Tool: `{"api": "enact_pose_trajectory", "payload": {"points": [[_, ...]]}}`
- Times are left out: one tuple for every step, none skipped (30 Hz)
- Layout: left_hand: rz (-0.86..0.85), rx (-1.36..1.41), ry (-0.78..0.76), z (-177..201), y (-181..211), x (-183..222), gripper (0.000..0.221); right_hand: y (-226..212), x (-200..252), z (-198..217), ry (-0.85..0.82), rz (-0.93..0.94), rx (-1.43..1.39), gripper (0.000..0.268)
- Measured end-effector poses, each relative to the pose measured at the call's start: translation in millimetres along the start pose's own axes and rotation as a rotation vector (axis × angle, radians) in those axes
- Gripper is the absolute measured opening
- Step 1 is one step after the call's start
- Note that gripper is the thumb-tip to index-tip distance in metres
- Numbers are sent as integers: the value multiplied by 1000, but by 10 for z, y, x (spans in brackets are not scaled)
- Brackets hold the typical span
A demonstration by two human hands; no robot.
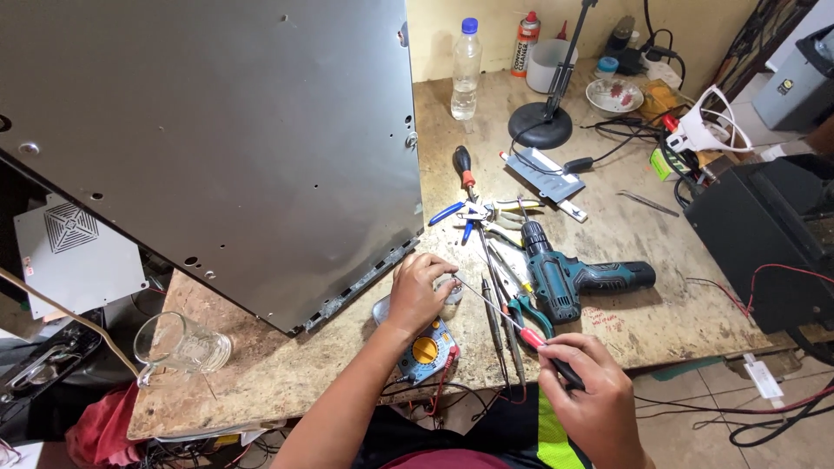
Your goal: The person is removing the back panel of an electronic device by unscrewing several screws with a manual screwdriver.
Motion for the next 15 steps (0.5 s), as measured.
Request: {"api": "enact_pose_trajectory", "payload": {"points": [[19,-6,-6,-9,-16,3,15,-1,0,-2,3,6,-1,9],[19,-7,-10,-20,-32,3,15,-10,-8,1,3,3,-1,9],[-4,-28,0,-25,-39,6,16,-23,-13,7,12,4,-7,9],[-28,-49,10,-28,-46,11,16,-36,-18,13,20,5,-12,8],[-27,-49,8,-38,-56,11,16,-30,-16,21,19,2,-12,8],[-26,-59,4,-46,-67,11,19,-22,-14,30,25,-6,-3,9],[-25,-68,-1,-54,-78,13,23,-15,-12,39,30,-15,7,9],[-24,-69,-3,-52,-77,15,23,-10,-9,38,29,-18,6,9],[-19,-63,-8,-52,-75,9,27,-7,-7,38,27,-11,9,9],[-15,-58,-14,-51,-72,3,33,-5,-5,39,25,-4,13,10],[-17,-58,-16,-50,-67,-3,33,-6,0,35,27,-6,13,10],[3,-32,-15,-47,-71,-8,30,-6,5,31,25,-11,-2,11],[24,-6,-13,-42,-77,-12,27,-6,6,25,22,-15,-18,11],[23,-6,-14,-40,-80,-12,27,-2,11,27,23,-16,-18,11],[14,-6,-2,-30,-81,-8,25,0,17,30,30,-13,-17,11]]}}
Point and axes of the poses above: each hand's wrist, its own x-axis away from the middle knuckle, its own z-axis out of the back of the hand, y = z × x, the point moved 4 cm from there along -x, towards the middle knuckle, and after that the axes turned 6 degrees about -z, right-handed, at the moved point
